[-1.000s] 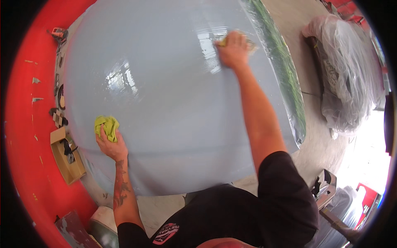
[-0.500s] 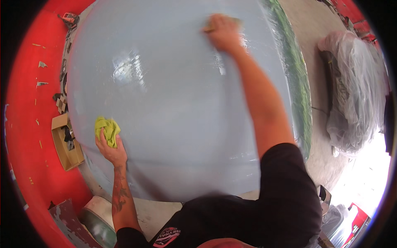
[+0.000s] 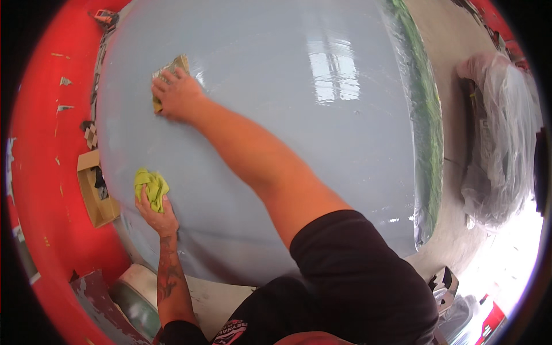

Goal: Wet sanding a car hood to smooth the finish during a paint or body repair process.

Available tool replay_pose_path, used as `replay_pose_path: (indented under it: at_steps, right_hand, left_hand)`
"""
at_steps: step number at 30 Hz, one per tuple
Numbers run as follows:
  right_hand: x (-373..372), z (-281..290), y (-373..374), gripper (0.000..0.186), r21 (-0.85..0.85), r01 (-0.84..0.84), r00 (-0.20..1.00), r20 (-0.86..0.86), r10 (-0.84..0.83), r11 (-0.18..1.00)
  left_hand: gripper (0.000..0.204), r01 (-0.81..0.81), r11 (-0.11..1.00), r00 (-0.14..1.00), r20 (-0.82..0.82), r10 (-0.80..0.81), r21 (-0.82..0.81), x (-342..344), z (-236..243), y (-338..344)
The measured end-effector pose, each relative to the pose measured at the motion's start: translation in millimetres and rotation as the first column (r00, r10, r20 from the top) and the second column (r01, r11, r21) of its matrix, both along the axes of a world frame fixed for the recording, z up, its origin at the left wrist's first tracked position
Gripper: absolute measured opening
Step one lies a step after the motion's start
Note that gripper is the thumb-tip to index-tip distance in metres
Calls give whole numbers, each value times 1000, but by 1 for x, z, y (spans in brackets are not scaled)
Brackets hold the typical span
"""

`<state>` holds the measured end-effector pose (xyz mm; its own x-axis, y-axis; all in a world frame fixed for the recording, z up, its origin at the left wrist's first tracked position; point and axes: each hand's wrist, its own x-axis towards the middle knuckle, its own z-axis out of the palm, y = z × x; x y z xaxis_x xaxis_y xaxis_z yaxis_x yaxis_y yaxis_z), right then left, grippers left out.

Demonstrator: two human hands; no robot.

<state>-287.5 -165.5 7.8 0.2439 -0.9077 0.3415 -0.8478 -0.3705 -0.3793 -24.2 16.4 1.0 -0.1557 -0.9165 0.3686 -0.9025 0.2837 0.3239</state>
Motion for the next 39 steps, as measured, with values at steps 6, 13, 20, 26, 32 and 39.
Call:
replay_pose_path:
  at_steps: [6, 13, 20, 26, 32, 39]
  right_hand:
    - [-272, -21, 7, 50, 30, 512, 857, -92, -507, 859]
    - [-348, -27, 231, 61, -191, 687, 648, -274, -711, 701]
    - [-230, -3, 396, 75, 210, 779, 623, -355, -697, 590]
    - [-345, -24, 210, 72, -87, 714, 654, -268, -707, 694]
    - [-360, -28, 140, 75, -111, 790, 552, -299, -778, 603]
    - [-252, -19, 368, 78, 206, 850, 526, -280, -803, 485]
  left_hand:
    - [59, -23, 1000, 1000, 11, 22, 15, 11, 1, 5]
    - [57, -17, 998, 997, -76, 21, 60, -9, -2, 1]
    - [57, 0, 1000, 998, -58, 0, 9, 5, 0, 4]
    - [58, 11, 1000, 997, -73, -9, 28, -1, -4, 1]
    - [59, -4, 1000, 1000, 7, 4, -7, -4, -4, -3]
    - [59, 32, 997, 999, 30, -30, -67, 9, -7, -4]
